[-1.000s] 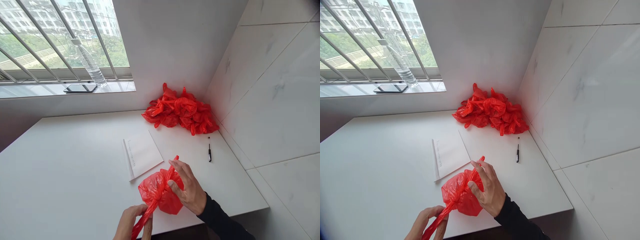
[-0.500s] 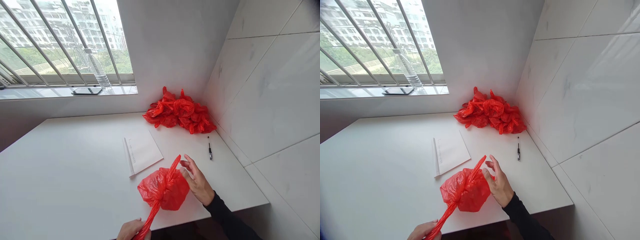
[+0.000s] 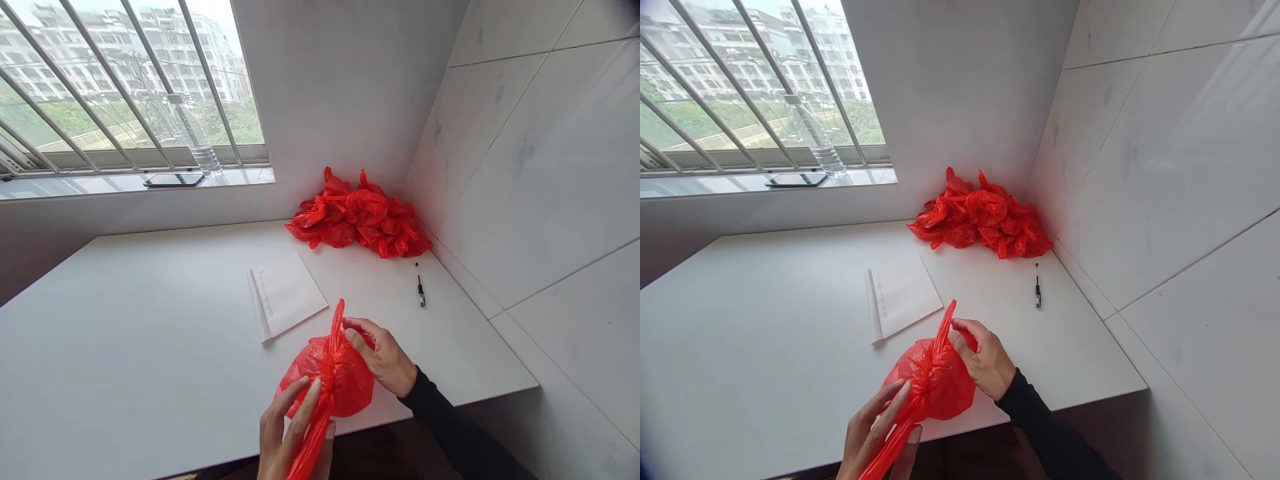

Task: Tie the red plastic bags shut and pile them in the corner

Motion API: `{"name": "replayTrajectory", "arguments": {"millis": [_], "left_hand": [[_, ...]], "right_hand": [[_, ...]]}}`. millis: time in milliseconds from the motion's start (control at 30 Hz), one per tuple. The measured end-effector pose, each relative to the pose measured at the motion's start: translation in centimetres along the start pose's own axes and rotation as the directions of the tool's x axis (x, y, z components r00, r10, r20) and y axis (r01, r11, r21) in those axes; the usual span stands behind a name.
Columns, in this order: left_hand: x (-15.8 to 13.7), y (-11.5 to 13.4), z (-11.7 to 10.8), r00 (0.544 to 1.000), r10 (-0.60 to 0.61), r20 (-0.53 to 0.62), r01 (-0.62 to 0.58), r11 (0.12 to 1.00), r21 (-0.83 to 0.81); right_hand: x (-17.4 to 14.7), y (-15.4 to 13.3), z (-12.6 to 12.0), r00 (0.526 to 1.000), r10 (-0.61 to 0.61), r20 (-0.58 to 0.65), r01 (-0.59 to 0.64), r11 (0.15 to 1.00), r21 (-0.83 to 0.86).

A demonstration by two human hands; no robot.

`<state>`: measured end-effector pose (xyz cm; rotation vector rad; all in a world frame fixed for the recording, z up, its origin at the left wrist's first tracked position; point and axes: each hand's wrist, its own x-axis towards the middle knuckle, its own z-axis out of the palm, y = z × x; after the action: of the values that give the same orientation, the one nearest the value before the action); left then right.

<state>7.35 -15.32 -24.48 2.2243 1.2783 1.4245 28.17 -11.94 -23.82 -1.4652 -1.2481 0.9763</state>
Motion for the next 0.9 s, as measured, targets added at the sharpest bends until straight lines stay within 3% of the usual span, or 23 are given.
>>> {"name": "replayTrajectory", "arguments": {"millis": [167,333,567,700,800,900], "left_hand": [[0.5,0.4,0.3,0.999,-0.018,0.052,0.022,0.997,-0.073],[0.9,0.1,0.6,0.997,0.007,0.077,0.001,0.995,-0.099],[1.1,0.3,0.2,0.996,-0.082,0.048,0.088,0.985,-0.149],[1.2,-0.1,-0.3,0.993,-0.107,0.041,0.112,0.982,-0.155],[1.7,-0.5,0.2,0.998,-0.059,0.037,0.060,0.998,-0.016],[3.1,-0.8,1.1,0.985,0.081,0.154,-0.092,0.993,0.067]], "right_hand": [[1.2,-0.6,0.0,0.999,-0.051,-0.010,0.050,0.994,-0.096],[2.5,-1.1,0.3,0.999,-0.009,0.038,0.016,0.983,-0.185],[2.6,-2.2,0.0,0.998,-0.068,-0.018,0.069,0.991,0.118],[2.2,-2.4,0.0,0.992,-0.095,-0.084,0.109,0.979,0.173],[1.8,-2.9,0.5,0.991,-0.114,-0.074,0.128,0.967,0.221],[1.4,-3.7,0.8,0.990,-0.141,-0.025,0.142,0.959,0.246]]}}
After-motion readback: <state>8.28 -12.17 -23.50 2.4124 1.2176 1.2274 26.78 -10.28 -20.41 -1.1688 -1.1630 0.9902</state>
